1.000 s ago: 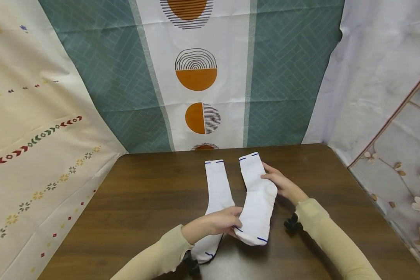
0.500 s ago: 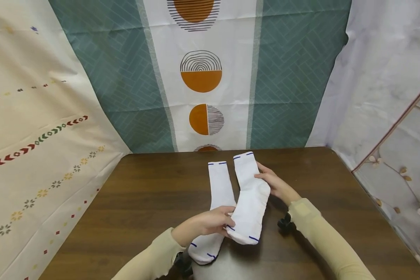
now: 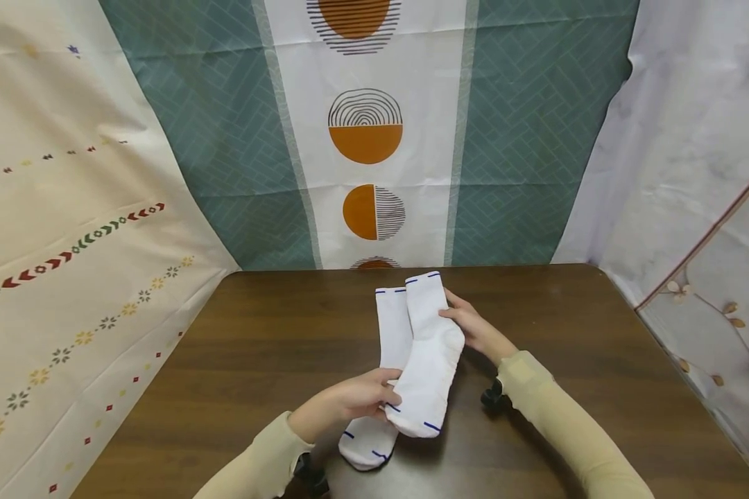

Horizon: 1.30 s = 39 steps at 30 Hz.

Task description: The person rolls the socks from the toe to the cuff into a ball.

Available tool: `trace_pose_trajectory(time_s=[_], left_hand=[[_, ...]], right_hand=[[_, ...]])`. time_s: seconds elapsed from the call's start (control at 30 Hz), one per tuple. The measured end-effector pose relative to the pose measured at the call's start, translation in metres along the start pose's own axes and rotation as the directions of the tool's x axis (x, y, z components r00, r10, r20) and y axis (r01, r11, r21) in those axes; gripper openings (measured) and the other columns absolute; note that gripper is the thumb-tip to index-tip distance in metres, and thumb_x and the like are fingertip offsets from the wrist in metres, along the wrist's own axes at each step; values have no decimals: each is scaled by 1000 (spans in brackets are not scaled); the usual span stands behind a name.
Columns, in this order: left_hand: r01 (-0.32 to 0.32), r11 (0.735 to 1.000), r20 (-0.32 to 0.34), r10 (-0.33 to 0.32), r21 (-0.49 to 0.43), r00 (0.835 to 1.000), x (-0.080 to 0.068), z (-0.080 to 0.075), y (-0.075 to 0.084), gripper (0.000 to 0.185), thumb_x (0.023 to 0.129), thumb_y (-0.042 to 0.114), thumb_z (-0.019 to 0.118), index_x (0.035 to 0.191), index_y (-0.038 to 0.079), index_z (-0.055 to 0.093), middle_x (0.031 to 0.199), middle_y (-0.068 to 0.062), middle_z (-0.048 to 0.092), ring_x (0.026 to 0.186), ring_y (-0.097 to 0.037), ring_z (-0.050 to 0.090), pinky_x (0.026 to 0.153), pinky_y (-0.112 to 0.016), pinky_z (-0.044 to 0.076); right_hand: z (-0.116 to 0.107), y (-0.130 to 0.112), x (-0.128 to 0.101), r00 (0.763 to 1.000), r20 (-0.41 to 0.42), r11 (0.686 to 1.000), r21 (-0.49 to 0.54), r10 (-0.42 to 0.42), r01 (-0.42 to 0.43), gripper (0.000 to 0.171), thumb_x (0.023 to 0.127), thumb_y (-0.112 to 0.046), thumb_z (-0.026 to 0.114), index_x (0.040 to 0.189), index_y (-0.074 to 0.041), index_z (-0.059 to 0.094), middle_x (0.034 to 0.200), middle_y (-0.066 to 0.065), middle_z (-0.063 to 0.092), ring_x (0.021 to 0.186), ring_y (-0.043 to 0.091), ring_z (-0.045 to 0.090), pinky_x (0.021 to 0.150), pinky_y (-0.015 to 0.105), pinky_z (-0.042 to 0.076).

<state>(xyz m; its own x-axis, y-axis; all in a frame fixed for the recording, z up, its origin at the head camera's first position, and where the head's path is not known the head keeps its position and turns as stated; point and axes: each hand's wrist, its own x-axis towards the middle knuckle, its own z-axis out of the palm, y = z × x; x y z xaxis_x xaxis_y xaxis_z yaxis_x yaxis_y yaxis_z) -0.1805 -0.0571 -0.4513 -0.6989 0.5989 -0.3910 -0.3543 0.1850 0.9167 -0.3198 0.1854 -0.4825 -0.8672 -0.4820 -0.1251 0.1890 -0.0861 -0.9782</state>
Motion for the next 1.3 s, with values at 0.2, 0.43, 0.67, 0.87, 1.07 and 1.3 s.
trace_pose_trajectory(time_s=[0.2, 0.43, 0.67, 0.87, 1.07, 1.3], left_hand=[[-4, 1000, 18, 4, 3, 1000, -7, -8, -6, 47, 87, -4, 47, 134, -2, 44, 89, -4, 63, 72, -11, 61, 59, -25, 50], [0, 1000, 26, 0, 11, 1000, -14, -14, -11, 44, 87, -4, 47, 131, -4, 44, 89, -3, 62, 71, -11, 61, 58, -23, 49], [12, 1000, 14, -12, 7, 1000, -22, -18, -14, 45, 86, -4, 47, 131, -4, 44, 84, -1, 60, 69, -9, 60, 54, -21, 48], [23, 1000, 25, -23, 0, 999, -29, -23, -19, 46, 87, -4, 47, 133, -4, 43, 89, -2, 61, 74, -9, 61, 57, -21, 50], [35, 999, -4, -35, -13, 999, -31, -29, -27, 48, 86, -3, 48, 134, -3, 43, 91, -4, 59, 76, -11, 61, 57, -21, 50], [62, 998, -66, -61, 27, 996, -35, -37, -33, 46, 85, -2, 50, 131, -3, 47, 84, -4, 58, 66, -9, 57, 53, -20, 47]], right_hand=[[9, 3, 7, 1000, 20, 1000, -3, -7, 7, 71, 99, -6, 41, 156, -14, -1, 156, 24, 18, 101, 5, 58, 85, 26, 51], [17, 9, 13, 998, 65, 1000, 4, -1, 1, 71, 99, -4, 39, 156, -16, -1, 158, 25, 14, 106, 7, 56, 88, 27, 50], [23, 14, 18, 996, 86, 1000, 5, 3, -3, 72, 98, -3, 41, 156, -15, -2, 157, 26, 16, 105, 8, 57, 87, 28, 51], [30, 18, 23, 995, 101, 1000, 0, 18, -18, 73, 98, -3, 41, 156, -15, -2, 157, 26, 16, 107, 10, 57, 87, 29, 51], [37, 20, 28, 997, 62, 995, -88, 46, -41, 71, 98, -4, 42, 156, -14, 2, 153, 26, 27, 104, 14, 58, 84, 32, 52], [45, 14, 34, 996, -15, 960, -267, 85, -86, 69, 95, -6, 43, 155, -7, 8, 138, 26, 43, 98, 16, 59, 79, 36, 54]])
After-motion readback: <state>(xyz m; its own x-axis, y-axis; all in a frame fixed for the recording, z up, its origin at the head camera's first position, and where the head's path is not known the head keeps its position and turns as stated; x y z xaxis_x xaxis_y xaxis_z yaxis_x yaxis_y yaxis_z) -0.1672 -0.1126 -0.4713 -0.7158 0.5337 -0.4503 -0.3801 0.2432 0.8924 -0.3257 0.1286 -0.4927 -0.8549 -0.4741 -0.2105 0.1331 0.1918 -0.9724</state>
